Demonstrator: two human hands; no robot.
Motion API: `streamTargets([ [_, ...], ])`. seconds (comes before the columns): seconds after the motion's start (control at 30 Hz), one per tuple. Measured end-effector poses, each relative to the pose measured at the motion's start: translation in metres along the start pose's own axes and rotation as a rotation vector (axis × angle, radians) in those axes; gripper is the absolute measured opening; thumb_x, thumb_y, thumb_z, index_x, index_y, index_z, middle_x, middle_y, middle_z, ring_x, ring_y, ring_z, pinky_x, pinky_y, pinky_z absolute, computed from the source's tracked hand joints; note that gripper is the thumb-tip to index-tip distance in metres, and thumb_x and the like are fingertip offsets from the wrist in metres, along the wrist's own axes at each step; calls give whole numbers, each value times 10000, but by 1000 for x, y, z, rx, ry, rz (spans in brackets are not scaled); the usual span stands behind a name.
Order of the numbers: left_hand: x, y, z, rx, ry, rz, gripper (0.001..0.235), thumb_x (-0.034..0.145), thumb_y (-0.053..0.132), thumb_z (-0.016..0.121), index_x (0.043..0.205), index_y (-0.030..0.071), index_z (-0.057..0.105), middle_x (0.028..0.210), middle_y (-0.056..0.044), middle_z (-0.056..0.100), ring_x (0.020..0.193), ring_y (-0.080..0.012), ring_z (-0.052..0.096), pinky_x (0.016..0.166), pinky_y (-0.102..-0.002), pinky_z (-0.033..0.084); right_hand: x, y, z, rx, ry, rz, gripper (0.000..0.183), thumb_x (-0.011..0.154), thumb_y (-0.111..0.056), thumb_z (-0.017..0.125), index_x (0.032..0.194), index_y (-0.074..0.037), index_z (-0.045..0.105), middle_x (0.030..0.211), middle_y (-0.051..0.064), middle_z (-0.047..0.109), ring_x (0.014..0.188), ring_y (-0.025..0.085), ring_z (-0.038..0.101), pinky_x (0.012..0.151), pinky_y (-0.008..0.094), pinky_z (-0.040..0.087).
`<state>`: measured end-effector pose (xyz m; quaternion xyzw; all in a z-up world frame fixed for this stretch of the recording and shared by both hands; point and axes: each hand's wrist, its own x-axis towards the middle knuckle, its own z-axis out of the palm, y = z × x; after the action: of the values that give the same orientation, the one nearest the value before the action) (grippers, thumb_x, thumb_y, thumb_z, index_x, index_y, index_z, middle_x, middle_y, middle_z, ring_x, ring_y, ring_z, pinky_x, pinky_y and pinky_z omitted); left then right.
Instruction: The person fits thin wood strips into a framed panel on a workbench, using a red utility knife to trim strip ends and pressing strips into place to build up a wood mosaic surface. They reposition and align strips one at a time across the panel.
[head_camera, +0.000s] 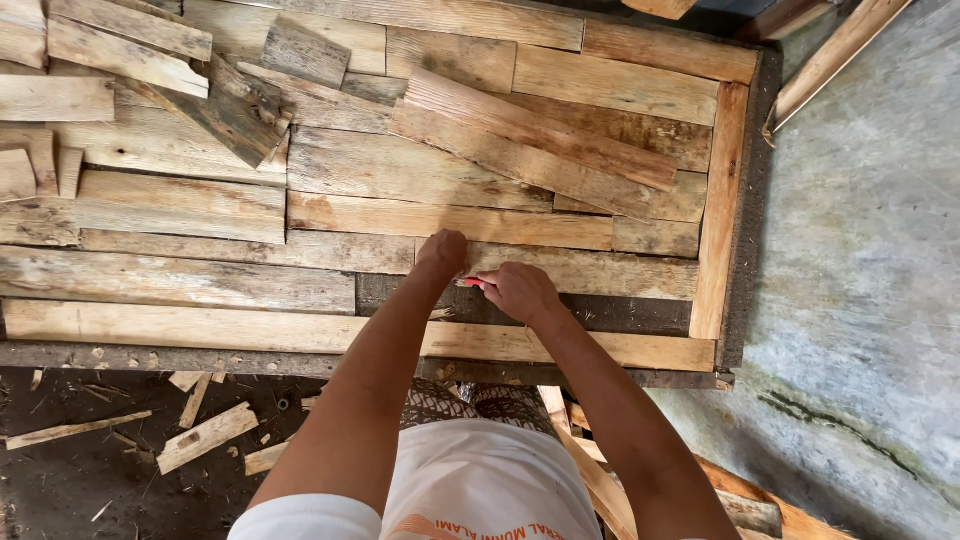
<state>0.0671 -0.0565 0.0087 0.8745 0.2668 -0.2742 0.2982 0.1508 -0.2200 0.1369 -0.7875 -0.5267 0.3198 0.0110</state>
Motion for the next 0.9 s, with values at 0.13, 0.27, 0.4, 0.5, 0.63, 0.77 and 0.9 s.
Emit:
streamTargets([
  [0.13, -6, 4, -7, -9, -23, -10, 249, 824, 152, 855, 1007, 4, 773, 1107, -210, 756, 1061, -318, 742, 885, -399, 615, 2, 1, -3, 17, -47, 25, 337, 1002, -399, 590, 1267, -268, 751, 867, 91, 732, 840, 303, 687, 773, 468, 565],
  [0.27, -13, 6, -12, 1, -41, -7, 240, 835, 137, 853, 1005, -11, 769, 1092, -205, 756, 1038, -305, 747, 867, -393, 625, 2, 9, 1, 60, -69, 35, 335, 1011, -405, 589, 1268, -257, 748, 855, 92, 729, 840, 310, 682, 788, 478, 561],
  [0.4, -10, 3, -7, -8, -35, 10, 229, 845, 135, 845, 1009, -9, 778, 1078, -201, 763, 1024, -305, 751, 874, -396, 622, 0, 12, 1, 86, -32, 23, 330, 996, -394, 608, 1251, -248, 759, 850, 98, 726, 840, 319, 674, 778, 488, 558],
  [0.5, -24, 10, -22, 1, -34, 29, 233, 842, 150, 849, 1002, -5, 780, 1076, -192, 761, 1028, -303, 741, 890, -396, 609, -1, 16, 3, 103, -46, 32, 330, 998, -393, 612, 1253, -243, 756, 838, 97, 732, 811, 317, 680, 768, 483, 563],
  [0.63, -2, -3, 6, 30, -34, 35, 178, 871, 124, 808, 997, 1, 780, 1074, -180, 766, 1003, -289, 750, 888, -383, 613, -4, 22, -1, 113, -74, 38, 330, 1005, -387, 613, 1271, -245, 746, 809, 96, 736, 777, 314, 684, 754, 484, 564],
  [0.77, 7, -5, 10, 37, 1, 52, 105, 937, 72, 721, 995, 3, 775, 1066, -180, 770, 962, -283, 761, 872, -375, 623, -11, 34, -7, 112, -91, 81, 330, 1000, -355, 617, 1291, -253, 734, 808, 88, 730, 756, 314, 686, 740, 491, 567],
  [0.9, 0, -1, 2, -8, -24, 21, 118, 960, 98, 703, 988, 3, 768, 1062, -183, 763, 940, -279, 753, 868, -377, 617, -17, 31, -14, 112, -128, 132, 335, 1017, -343, 603, 1324, -273, 717, 789, 110, 736, 761, 308, 693, 773, 476, 576],
])
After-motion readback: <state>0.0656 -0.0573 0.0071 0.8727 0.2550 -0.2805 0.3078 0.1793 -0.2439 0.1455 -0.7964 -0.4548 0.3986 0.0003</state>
